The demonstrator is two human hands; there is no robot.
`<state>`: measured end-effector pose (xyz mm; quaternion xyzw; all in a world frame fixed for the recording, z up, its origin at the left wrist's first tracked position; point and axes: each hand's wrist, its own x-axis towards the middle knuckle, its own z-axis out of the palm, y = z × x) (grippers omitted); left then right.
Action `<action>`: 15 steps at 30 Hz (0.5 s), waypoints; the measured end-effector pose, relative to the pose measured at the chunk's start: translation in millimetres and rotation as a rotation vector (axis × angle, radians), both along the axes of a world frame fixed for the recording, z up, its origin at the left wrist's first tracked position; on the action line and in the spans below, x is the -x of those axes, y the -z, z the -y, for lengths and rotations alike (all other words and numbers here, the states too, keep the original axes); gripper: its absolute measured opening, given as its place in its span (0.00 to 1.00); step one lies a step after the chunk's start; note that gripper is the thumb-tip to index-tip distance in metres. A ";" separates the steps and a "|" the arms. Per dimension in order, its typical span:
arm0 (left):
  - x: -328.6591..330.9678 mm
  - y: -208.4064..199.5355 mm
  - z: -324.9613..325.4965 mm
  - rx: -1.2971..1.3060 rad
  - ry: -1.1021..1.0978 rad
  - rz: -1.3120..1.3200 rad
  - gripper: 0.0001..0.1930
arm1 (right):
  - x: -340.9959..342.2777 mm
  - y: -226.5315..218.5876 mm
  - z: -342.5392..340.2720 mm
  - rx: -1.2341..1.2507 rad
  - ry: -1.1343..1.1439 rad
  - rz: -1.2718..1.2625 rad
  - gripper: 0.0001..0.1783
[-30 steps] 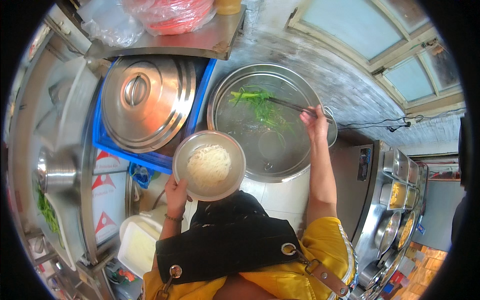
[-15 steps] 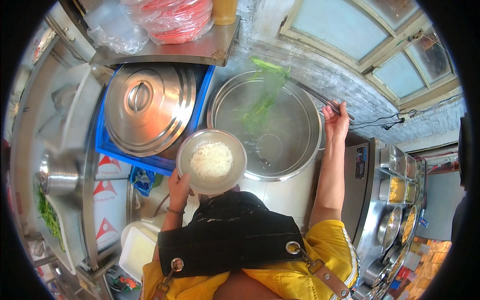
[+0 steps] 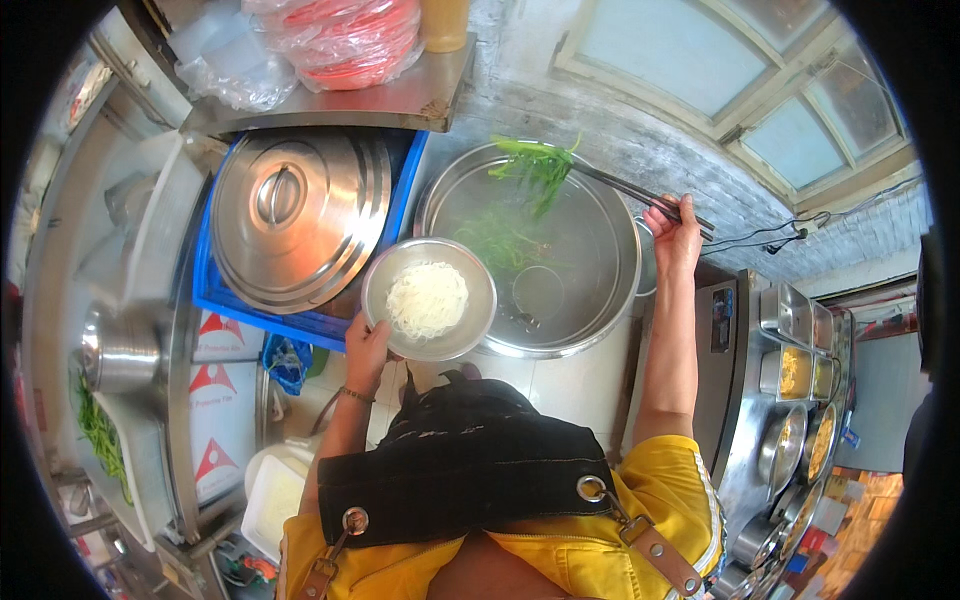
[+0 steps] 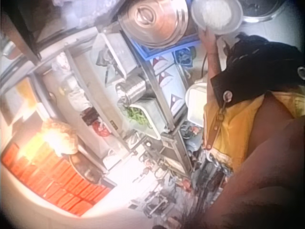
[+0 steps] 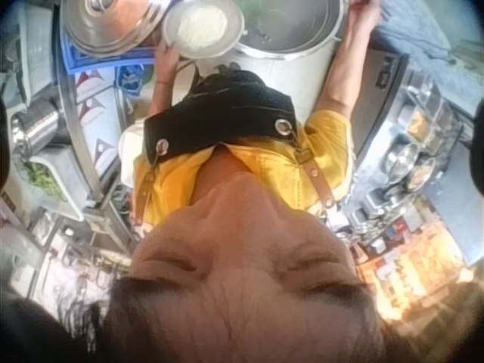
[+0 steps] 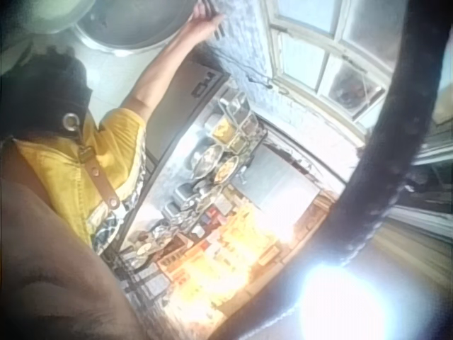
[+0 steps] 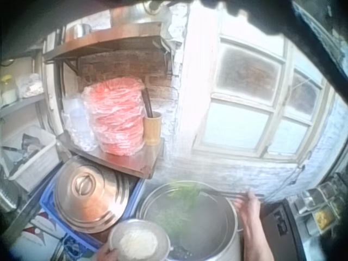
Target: The person assembles two noodle bowls by retrieving noodles and greens from a large pot, then adding various toppings from stainless steel containers. They use chopsticks and tongs to transfer ingredients into bowls and arrange them on the counter.
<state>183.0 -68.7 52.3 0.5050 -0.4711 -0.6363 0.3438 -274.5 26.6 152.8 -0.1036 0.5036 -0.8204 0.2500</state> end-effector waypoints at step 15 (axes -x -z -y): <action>47.4 14.1 22.0 -0.088 0.121 -0.037 0.15 | -23.0 -84.2 -26.1 0.179 -0.066 -0.087 0.22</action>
